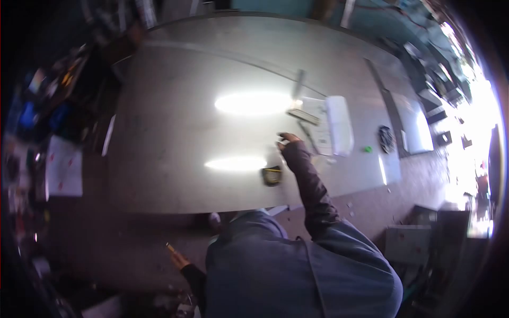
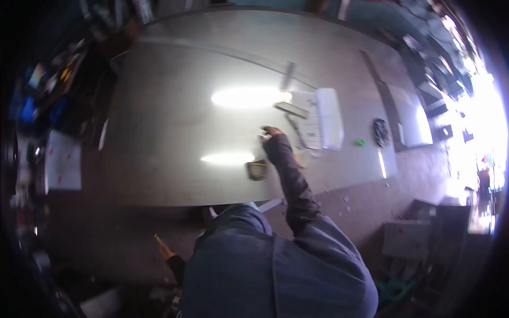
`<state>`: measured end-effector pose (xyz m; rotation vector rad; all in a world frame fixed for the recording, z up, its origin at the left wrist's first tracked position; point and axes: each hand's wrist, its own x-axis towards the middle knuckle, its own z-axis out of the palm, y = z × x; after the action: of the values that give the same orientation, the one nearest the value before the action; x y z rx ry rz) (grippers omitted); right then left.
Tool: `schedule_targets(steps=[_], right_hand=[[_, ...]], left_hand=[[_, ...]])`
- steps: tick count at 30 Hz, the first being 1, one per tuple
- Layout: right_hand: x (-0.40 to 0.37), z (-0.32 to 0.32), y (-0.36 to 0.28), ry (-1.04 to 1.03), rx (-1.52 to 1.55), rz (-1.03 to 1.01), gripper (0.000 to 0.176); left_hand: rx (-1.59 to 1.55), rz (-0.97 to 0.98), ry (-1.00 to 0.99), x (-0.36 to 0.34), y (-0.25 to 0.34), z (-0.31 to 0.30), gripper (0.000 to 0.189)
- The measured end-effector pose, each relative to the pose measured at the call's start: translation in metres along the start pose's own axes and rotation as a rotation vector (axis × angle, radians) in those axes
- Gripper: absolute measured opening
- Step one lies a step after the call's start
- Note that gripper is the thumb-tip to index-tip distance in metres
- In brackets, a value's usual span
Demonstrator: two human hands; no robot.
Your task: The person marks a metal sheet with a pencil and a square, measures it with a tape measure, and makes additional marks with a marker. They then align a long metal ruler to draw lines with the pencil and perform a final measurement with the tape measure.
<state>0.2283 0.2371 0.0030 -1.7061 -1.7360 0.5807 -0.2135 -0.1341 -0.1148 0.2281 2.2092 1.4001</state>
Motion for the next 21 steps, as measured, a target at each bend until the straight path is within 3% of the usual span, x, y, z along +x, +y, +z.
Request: schedule_targets(steps=[3, 4, 6, 9, 13, 17, 19, 21], right_hand=[[0.01, -0.062, -0.054, 0.033, 0.117, 0.148, 0.028], [0.011, -0.08, -0.053, 0.131, 0.167, 0.085, 0.026], [0.022, -0.114, -0.013, 0.299, 0.155, 0.05, 0.025], [0.028, -0.165, 0.039, 0.367, 0.044, 0.257, 0.029], [0.025, -0.179, 0.087, 0.086, -0.191, 0.38, 0.032], [0.023, -0.159, 0.05, -0.043, -0.021, 0.354, 0.028], [0.039, -0.138, 0.062, -0.26, -0.16, 0.07, 0.029], [0.063, -0.092, 0.109, -0.337, -0.355, -0.153, 0.032]], left_hand=[[0.062, -0.08, 0.012, -0.021, 0.031, 0.019, 0.048], [0.073, -0.073, 0.002, -0.017, 0.029, 0.024, 0.048], [0.171, 0.154, -0.044, -0.005, 0.028, 0.029, 0.049], [0.202, 0.149, -0.078, 0.011, 0.048, 0.032, 0.051], [0.214, 0.246, -0.089, 0.035, 0.055, 0.032, 0.051], [0.165, 0.322, -0.083, 0.042, 0.058, 0.025, 0.05], [0.275, 0.274, -0.111, 0.035, 0.069, 0.028, 0.047], [0.218, 0.267, -0.13, 0.018, 0.084, 0.038, 0.046]])
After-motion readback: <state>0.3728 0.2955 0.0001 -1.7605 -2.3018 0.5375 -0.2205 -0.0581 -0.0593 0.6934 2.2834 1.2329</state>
